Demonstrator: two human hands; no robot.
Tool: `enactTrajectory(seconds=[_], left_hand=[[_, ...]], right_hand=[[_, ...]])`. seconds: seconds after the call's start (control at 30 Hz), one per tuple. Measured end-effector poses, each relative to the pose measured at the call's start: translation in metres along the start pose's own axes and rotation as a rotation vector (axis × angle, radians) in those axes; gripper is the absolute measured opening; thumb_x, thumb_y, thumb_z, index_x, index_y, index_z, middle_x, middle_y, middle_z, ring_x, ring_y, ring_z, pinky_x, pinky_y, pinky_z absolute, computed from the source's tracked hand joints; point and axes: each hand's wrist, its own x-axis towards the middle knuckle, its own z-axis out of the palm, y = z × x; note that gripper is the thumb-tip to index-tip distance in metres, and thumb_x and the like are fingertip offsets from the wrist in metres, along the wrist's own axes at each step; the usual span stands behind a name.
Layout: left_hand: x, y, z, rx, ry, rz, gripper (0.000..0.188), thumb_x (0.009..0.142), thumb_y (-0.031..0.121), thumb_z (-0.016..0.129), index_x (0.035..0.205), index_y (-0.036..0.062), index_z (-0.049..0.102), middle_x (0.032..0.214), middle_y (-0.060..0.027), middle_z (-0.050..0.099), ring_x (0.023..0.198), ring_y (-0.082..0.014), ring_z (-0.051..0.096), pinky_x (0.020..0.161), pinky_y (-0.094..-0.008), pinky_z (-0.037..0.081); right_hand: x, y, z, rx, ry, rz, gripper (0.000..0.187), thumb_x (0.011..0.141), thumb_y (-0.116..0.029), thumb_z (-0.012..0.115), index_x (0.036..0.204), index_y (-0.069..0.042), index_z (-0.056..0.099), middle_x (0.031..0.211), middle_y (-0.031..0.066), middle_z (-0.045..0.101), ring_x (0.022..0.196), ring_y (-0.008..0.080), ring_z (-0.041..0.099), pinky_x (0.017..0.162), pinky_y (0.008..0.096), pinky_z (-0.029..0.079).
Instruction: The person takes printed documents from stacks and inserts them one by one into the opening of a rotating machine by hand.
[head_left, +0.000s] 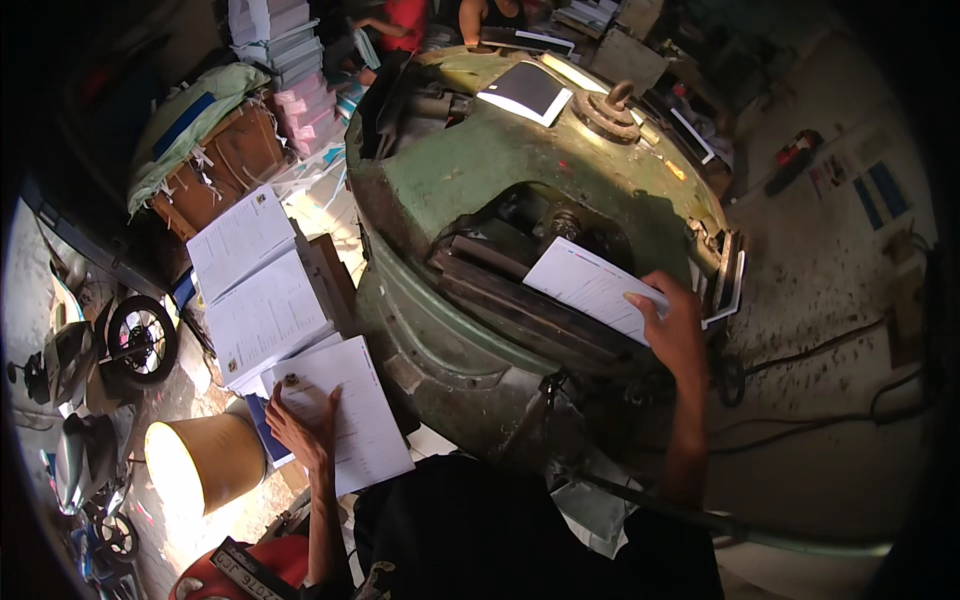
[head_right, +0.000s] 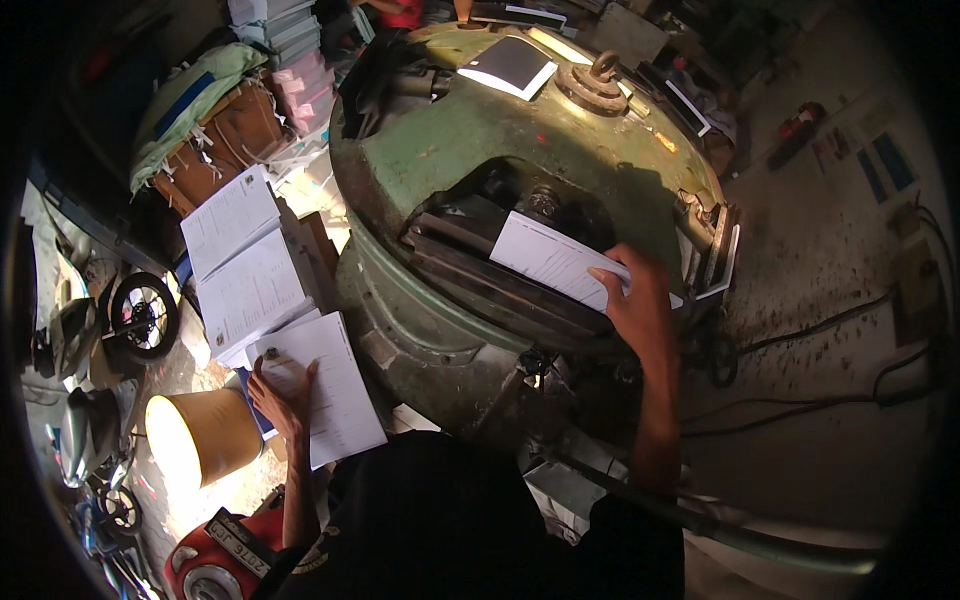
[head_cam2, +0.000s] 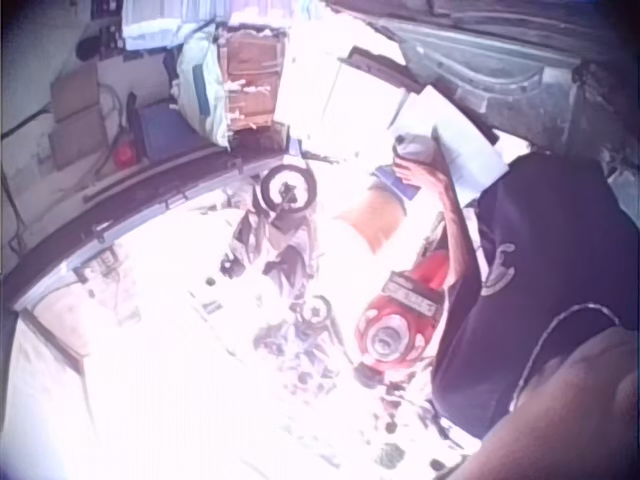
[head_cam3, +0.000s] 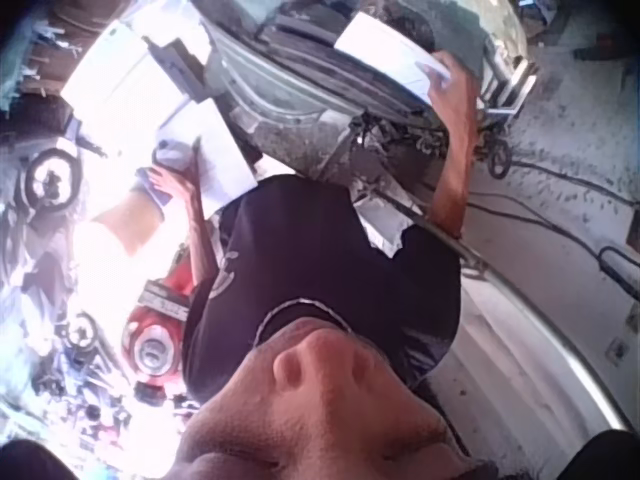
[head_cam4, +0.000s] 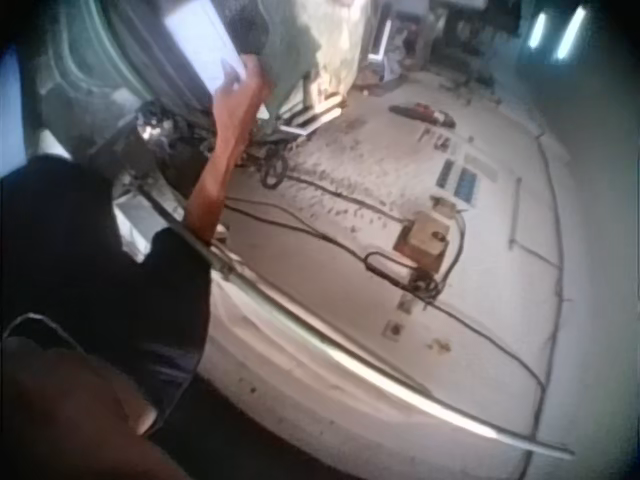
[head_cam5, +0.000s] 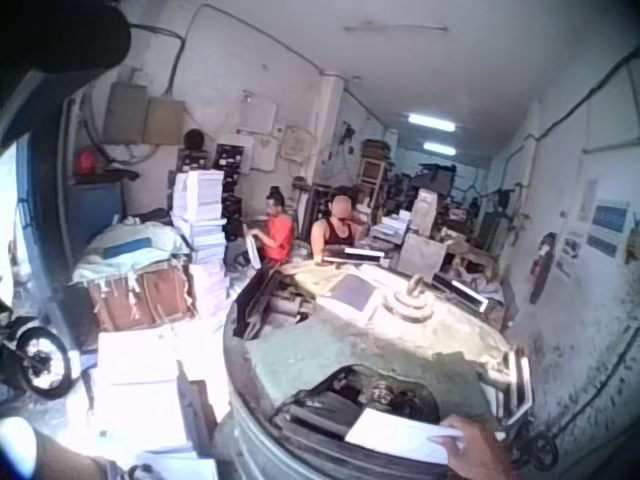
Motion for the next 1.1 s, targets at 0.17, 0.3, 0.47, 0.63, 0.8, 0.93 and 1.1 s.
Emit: enactTrajectory(seconds=[0.17, 0.3, 0.47, 0.63, 0.8, 0.93, 1.1], left_hand=[[0.0, 0.001, -0.002, -0.003, -0.005, -0.002, 0.1, 0.061, 0.058, 0.088, 0.138, 0.0093, 0.045, 0.126, -0.0158, 0.051, 0.125, -0.0364, 0.045, 0.102, -0.0511, 0.036], [0.0, 0.002, -0.004, -0.023, -0.019, 0.009, 0.1, 0.062, 0.06, 0.087, 0.137, 0.0071, 0.046, 0.124, -0.0205, 0.052, 0.124, -0.0392, 0.046, 0.103, -0.0525, 0.036], [-0.001, 0.0, -0.001, -0.031, 0.011, 0.039, 0.095, 0.065, 0.056, 0.087, 0.136, 0.0075, 0.047, 0.123, -0.017, 0.052, 0.122, -0.0375, 0.047, 0.102, -0.0511, 0.036], [-0.001, -0.002, 0.0, -0.034, 0.036, 0.061, 0.094, 0.064, 0.054, 0.088, 0.135, 0.0065, 0.048, 0.122, -0.0179, 0.052, 0.12, -0.0379, 0.048, 0.101, -0.051, 0.038], [0.001, -0.002, 0.002, -0.031, 0.061, 0.073, 0.093, 0.064, 0.054, 0.088, 0.133, 0.006, 0.05, 0.122, -0.0183, 0.052, 0.119, -0.038, 0.049, 0.099, -0.0513, 0.04], [0.001, -0.004, 0.003, -0.028, 0.026, 0.048, 0.094, 0.064, 0.054, 0.088, 0.134, 0.006, 0.049, 0.123, -0.0185, 0.052, 0.12, -0.0381, 0.048, 0.099, -0.0516, 0.039], [0.0, -0.003, 0.002, -0.034, 0.018, 0.051, 0.095, 0.064, 0.054, 0.088, 0.136, 0.0058, 0.048, 0.125, -0.0187, 0.05, 0.122, -0.0384, 0.047, 0.101, -0.0523, 0.038]], right_hand=[[-0.001, 0.024, 0.008, -0.003, 0.03, -0.089, 0.013, 0.086, -0.007, 0.069, 0.089, 0.003, 0.061, 0.075, 0.0149, 0.062, 0.067, 0.0192, 0.056, 0.066, 0.0333, 0.045], [-0.005, 0.043, 0.012, -0.032, -0.015, -0.106, 0.015, 0.084, -0.007, 0.072, 0.089, 0.003, 0.061, 0.077, 0.0159, 0.064, 0.069, 0.0242, 0.06, 0.067, 0.0363, 0.046], [-0.016, 0.053, 0.001, -0.295, 0.01, -0.054, 0.016, 0.079, -0.008, 0.077, 0.092, -0.002, 0.069, 0.09, 0.0171, 0.066, 0.081, 0.0362, 0.064, 0.074, 0.0454, 0.048], [-0.021, 0.065, -0.01, -0.25, -0.014, 0.09, 0.017, 0.08, -0.009, 0.077, 0.093, -0.001, 0.071, 0.087, 0.0194, 0.069, 0.08, 0.0349, 0.068, 0.072, 0.0418, 0.051], [-0.023, 0.094, -0.021, -0.164, -0.035, 0.087, 0.024, 0.077, -0.014, 0.082, 0.092, 0.002, 0.07, 0.079, 0.0189, 0.07, 0.071, 0.0298, 0.07, 0.066, 0.0368, 0.052], [-0.024, 0.103, -0.028, -0.137, -0.019, 0.154, 0.028, 0.075, -0.017, 0.085, 0.09, 0.001, 0.07, 0.075, 0.0152, 0.07, 0.067, 0.0229, 0.068, 0.063, 0.0344, 0.051], [-0.026, 0.13, -0.039, -0.137, -0.009, 0.16, 0.028, 0.076, -0.018, 0.085, 0.09, 0.001, 0.07, 0.073, 0.0124, 0.07, 0.066, 0.019, 0.067, 0.06, 0.0324, 0.049]])
